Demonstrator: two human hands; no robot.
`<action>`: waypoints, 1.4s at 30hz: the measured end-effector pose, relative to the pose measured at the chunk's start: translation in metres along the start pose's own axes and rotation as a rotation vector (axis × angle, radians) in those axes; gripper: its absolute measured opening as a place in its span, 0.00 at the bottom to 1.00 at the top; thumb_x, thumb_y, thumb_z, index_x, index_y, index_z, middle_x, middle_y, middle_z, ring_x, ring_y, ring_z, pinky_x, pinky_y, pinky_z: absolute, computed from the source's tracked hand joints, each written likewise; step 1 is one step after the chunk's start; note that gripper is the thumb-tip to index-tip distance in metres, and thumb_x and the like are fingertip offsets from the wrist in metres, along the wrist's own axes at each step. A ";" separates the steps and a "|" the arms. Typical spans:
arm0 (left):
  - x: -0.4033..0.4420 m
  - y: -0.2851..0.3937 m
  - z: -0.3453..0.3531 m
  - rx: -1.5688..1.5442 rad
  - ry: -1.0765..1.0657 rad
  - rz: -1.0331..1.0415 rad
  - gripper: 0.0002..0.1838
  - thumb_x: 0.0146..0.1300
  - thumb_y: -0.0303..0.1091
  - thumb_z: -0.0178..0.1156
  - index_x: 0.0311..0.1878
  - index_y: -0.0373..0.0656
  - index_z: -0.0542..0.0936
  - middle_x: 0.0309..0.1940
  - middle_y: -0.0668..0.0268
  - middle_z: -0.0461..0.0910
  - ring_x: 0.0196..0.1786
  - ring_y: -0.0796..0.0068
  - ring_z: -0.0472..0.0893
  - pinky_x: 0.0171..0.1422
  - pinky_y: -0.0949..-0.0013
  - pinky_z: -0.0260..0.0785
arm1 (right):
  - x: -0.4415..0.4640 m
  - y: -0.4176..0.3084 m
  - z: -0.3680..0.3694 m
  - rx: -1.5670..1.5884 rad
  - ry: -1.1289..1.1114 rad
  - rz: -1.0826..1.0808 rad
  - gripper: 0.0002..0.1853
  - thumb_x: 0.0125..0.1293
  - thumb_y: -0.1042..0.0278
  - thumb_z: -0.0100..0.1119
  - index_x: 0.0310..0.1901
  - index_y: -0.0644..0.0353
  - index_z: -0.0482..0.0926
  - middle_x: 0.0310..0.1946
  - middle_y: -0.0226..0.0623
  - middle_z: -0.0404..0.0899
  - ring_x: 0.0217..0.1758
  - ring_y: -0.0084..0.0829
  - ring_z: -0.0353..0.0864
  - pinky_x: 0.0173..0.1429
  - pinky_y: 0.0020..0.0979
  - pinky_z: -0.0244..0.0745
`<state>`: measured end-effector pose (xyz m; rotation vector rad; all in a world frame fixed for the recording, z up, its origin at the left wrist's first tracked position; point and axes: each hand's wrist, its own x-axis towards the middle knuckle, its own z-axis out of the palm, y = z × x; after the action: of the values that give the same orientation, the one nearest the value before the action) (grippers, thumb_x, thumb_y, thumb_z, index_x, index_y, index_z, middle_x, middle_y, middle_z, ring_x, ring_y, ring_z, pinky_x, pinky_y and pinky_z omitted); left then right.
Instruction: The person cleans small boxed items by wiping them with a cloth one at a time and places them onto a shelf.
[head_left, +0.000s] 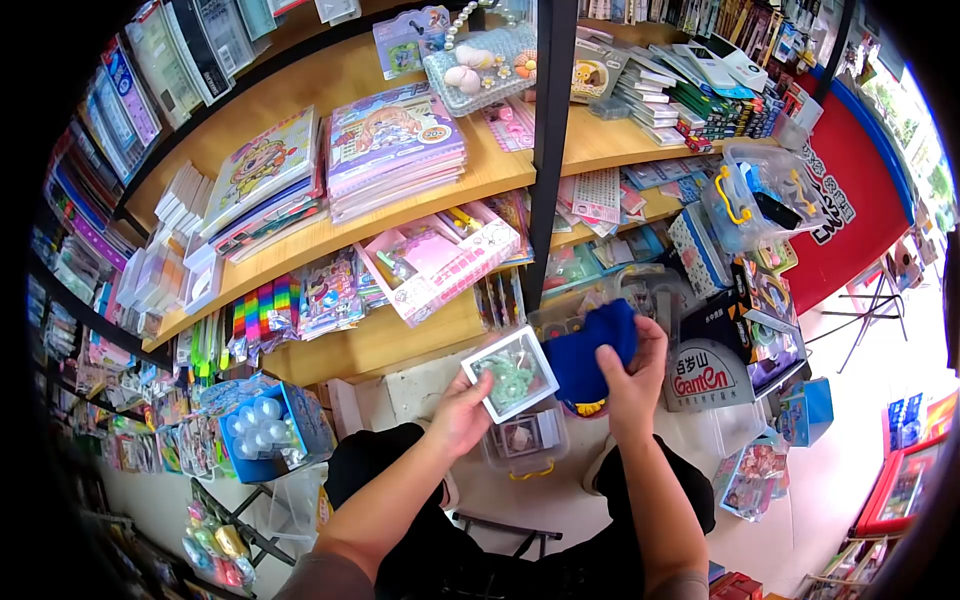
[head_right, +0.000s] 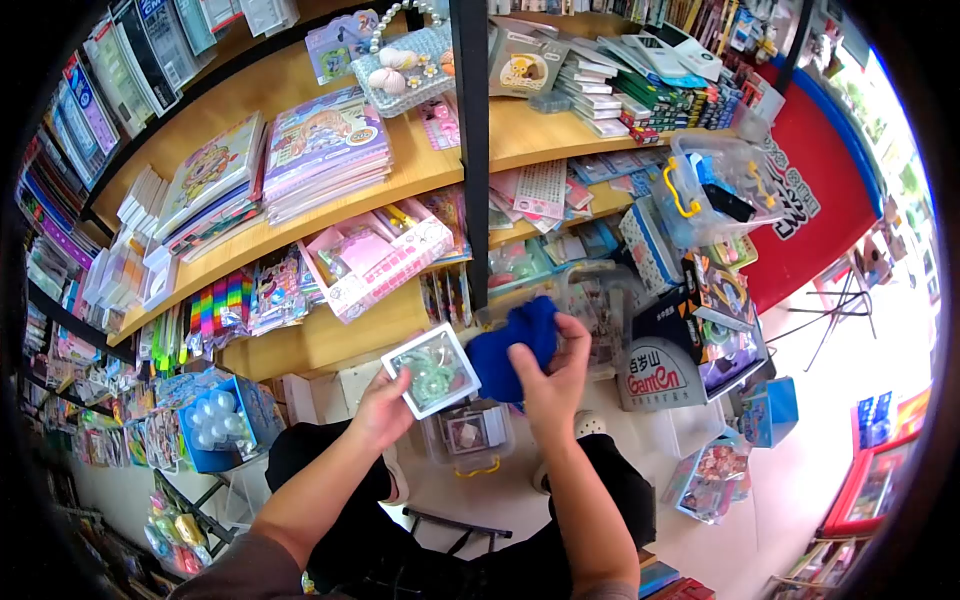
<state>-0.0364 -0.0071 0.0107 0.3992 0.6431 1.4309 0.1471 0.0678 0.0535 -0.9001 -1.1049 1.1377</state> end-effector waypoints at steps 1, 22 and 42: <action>0.000 -0.003 0.003 0.041 0.004 -0.002 0.30 0.66 0.36 0.53 0.70 0.48 0.56 0.65 0.61 0.64 0.66 0.60 0.66 0.71 0.52 0.57 | -0.003 -0.003 0.006 -0.034 -0.123 -0.048 0.33 0.52 0.81 0.66 0.58 0.61 0.60 0.54 0.37 0.65 0.55 0.29 0.70 0.59 0.30 0.69; -0.008 0.000 0.002 -0.031 -0.051 -0.186 0.31 0.67 0.35 0.52 0.71 0.47 0.54 0.65 0.59 0.63 0.63 0.54 0.69 0.66 0.48 0.63 | 0.011 0.046 -0.020 -0.446 0.043 0.064 0.17 0.68 0.59 0.51 0.48 0.66 0.70 0.40 0.45 0.76 0.43 0.38 0.75 0.51 0.33 0.68; 0.002 0.000 0.015 0.020 -0.029 -0.153 0.36 0.64 0.65 0.38 0.71 0.59 0.55 0.65 0.66 0.64 0.65 0.66 0.68 0.66 0.55 0.64 | -0.036 0.009 0.025 -0.885 -0.446 -0.372 0.18 0.56 0.70 0.61 0.48 0.63 0.74 0.39 0.46 0.73 0.37 0.46 0.78 0.38 0.40 0.74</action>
<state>-0.0270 -0.0034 0.0226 0.3781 0.6511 1.2720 0.1192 0.0346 0.0434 -1.0498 -2.1278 0.5128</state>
